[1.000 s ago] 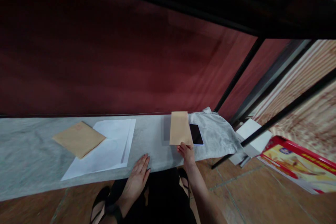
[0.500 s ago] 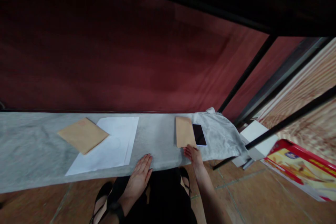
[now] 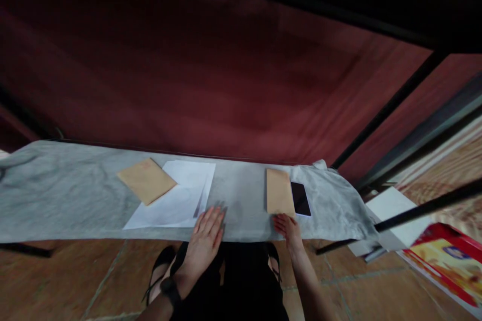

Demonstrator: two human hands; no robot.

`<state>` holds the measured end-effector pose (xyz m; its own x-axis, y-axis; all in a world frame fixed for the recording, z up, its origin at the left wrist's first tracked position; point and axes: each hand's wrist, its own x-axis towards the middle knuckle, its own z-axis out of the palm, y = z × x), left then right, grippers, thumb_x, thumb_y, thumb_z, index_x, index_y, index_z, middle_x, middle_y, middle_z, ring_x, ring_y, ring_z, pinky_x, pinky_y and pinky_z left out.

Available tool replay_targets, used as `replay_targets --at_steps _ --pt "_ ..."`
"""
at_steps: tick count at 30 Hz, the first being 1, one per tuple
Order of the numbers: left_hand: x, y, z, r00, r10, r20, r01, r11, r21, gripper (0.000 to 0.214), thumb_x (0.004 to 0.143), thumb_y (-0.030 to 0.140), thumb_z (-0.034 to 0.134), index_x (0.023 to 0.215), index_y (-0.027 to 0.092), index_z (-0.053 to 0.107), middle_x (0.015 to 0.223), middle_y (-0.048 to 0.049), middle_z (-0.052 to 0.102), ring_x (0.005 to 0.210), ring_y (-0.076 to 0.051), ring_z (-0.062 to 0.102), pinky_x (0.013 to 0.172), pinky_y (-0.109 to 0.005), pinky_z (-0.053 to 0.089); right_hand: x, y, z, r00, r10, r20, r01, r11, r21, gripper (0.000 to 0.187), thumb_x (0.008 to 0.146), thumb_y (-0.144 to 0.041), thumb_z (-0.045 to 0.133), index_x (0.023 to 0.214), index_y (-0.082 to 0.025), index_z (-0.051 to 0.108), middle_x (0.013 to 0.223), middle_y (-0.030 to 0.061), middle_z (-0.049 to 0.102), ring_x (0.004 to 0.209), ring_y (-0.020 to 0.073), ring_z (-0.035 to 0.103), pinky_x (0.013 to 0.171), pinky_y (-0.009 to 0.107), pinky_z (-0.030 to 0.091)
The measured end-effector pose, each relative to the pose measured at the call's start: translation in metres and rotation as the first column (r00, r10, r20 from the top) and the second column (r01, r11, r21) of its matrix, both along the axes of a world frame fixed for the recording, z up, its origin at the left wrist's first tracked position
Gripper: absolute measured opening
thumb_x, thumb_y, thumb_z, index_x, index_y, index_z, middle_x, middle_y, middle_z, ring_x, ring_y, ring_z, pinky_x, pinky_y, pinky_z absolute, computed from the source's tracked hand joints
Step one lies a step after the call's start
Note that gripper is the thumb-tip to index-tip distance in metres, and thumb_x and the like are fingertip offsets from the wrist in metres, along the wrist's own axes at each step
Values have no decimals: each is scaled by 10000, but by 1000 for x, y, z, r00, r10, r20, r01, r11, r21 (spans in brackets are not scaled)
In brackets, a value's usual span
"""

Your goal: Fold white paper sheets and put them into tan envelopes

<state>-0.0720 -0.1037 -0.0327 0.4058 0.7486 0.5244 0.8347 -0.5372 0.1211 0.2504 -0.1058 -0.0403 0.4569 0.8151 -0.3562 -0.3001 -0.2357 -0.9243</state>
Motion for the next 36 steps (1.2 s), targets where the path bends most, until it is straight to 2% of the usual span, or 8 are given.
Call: replay_targets --at_steps 5,9,12,14,19,25,32,36 --pt "-41 14 13 947 318 53 -320 947 29 528 980 251 396 1493 128 410 1581 -179 374 1516 -318 224 1210 -575 205 -29 -1 -8 979 64 192 -73 997 38 432 639 -596 711 785 -191 672 691 53 727 563 183 622 526 279 476" --pt "-73 23 -3 919 394 -14 -394 917 -58 498 977 243 364 1439 96 478 1541 -202 430 1462 -317 353 1171 -511 312 -49 -5 -9 925 148 350 -181 981 63 390 703 -563 666 820 -194 712 772 72 752 682 221 667 619 299 501" --pt "-83 25 -12 907 418 -55 -422 897 -133 522 989 367 398 1430 104 492 1490 -197 498 1385 -320 463 1126 -483 381 -56 -6 -9 789 188 585 -265 963 47 396 805 -544 558 885 -191 720 809 86 757 763 247 694 704 323 516" --pt "-84 25 -13 907 414 -83 -422 890 -172 588 973 470 440 1426 101 499 1473 -200 517 1366 -331 481 1113 -486 393 -60 -4 -8 728 216 651 -305 952 25 420 855 -530 489 925 -184 718 815 89 757 758 246 699 713 328 521" --pt "-86 23 -6 920 363 -149 -390 882 -265 632 915 556 532 1376 125 567 1484 -190 510 1396 -336 447 1149 -503 340 -82 7 -7 681 307 664 -402 916 -11 390 878 -499 451 900 -212 715 798 57 754 711 213 693 698 305 527" --pt "-109 25 7 965 218 -147 -259 883 -392 448 923 402 560 1334 231 617 1443 -109 575 1332 -284 536 1100 -450 420 -102 11 -5 637 330 697 -389 918 -80 352 875 -460 442 914 -244 717 775 30 739 763 221 698 721 306 517" --pt "-128 39 19 992 113 -63 -129 880 -457 323 971 351 488 1175 256 719 1284 -55 698 1204 -236 640 1044 -386 484 -101 10 -2 659 330 676 -360 927 -102 346 860 -458 458 912 -233 716 803 45 744 807 237 704 760 332 516" --pt "-117 41 31 990 140 -20 -136 898 -418 371 1010 339 410 1162 211 723 1183 -77 742 1095 -236 688 1013 -390 503 -103 13 -2 723 331 607 -365 928 -71 379 827 -508 495 904 -209 714 801 67 749 785 243 701 737 339 532"
